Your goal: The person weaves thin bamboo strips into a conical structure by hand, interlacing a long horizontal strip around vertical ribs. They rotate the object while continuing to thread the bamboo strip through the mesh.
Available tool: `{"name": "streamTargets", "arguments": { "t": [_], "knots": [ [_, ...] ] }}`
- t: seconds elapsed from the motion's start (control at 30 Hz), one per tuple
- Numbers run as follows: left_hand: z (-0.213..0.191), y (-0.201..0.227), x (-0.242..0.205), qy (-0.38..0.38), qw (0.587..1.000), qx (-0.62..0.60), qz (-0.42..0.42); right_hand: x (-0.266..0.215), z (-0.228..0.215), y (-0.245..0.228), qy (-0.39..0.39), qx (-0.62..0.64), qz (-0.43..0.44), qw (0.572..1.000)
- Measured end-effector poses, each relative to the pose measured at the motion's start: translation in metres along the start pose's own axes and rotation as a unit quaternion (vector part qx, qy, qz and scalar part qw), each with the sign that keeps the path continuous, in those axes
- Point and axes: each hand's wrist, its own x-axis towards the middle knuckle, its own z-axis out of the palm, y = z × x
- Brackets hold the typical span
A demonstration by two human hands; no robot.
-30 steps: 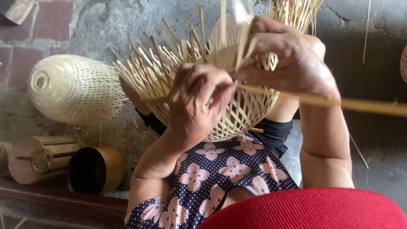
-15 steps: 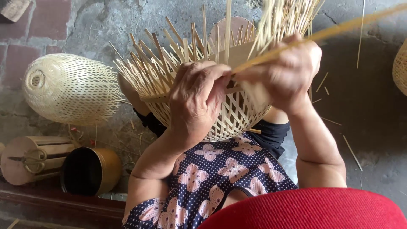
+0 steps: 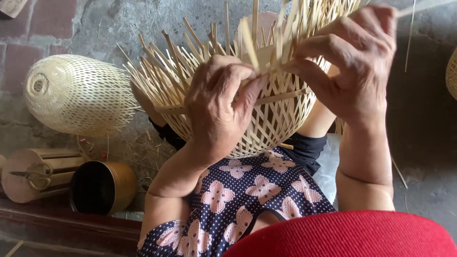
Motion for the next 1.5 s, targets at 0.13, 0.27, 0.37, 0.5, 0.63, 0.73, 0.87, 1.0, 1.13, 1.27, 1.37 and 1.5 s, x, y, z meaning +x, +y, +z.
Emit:
{"name": "streamTargets", "arguments": {
  "t": [0.13,0.27,0.37,0.5,0.63,0.73,0.87,1.0,1.13,1.27,1.37,1.5],
  "knots": [
    [-0.003,-0.004,-0.005,-0.012,0.999,-0.041,-0.022,-0.010,-0.001,-0.006,-0.069,0.189,0.174,0.964],
    [-0.007,-0.003,0.003,-0.022,0.999,-0.035,-0.015,-0.014,0.006,-0.006,-0.059,0.277,0.205,0.937],
    [-0.006,0.007,0.010,0.000,1.000,0.002,0.010,-0.016,0.010,-0.001,-0.026,0.295,0.132,0.946],
    [-0.005,0.006,0.009,-0.007,1.000,-0.014,-0.002,-0.023,0.012,0.000,-0.012,0.209,0.089,0.974],
    [-0.007,0.002,0.008,-0.029,0.999,-0.024,-0.008,-0.031,0.020,0.011,-0.025,0.211,0.077,0.974],
    [-0.011,0.003,0.011,-0.049,0.997,-0.054,-0.030,-0.040,0.034,0.021,-0.008,0.227,0.083,0.970],
    [-0.022,0.002,0.005,0.057,0.989,-0.130,-0.032,-0.048,0.046,0.022,0.017,0.275,0.094,0.957],
    [-0.042,0.006,-0.018,-0.012,0.995,-0.101,0.010,-0.053,0.051,0.021,0.032,0.252,0.087,0.963],
    [-0.049,-0.009,-0.009,0.009,0.998,-0.065,0.001,-0.052,0.052,0.017,0.046,0.267,0.099,0.957],
    [-0.049,-0.002,0.002,-0.030,0.993,0.115,0.006,-0.056,0.050,0.010,0.052,0.268,0.104,0.956],
    [-0.042,-0.004,0.013,-0.043,0.983,0.176,0.015,-0.056,0.048,0.010,0.051,0.270,0.108,0.955],
    [-0.034,-0.021,0.015,-0.029,0.999,-0.019,0.005,-0.056,0.047,0.007,0.050,0.255,0.117,0.958]
  ]
}}
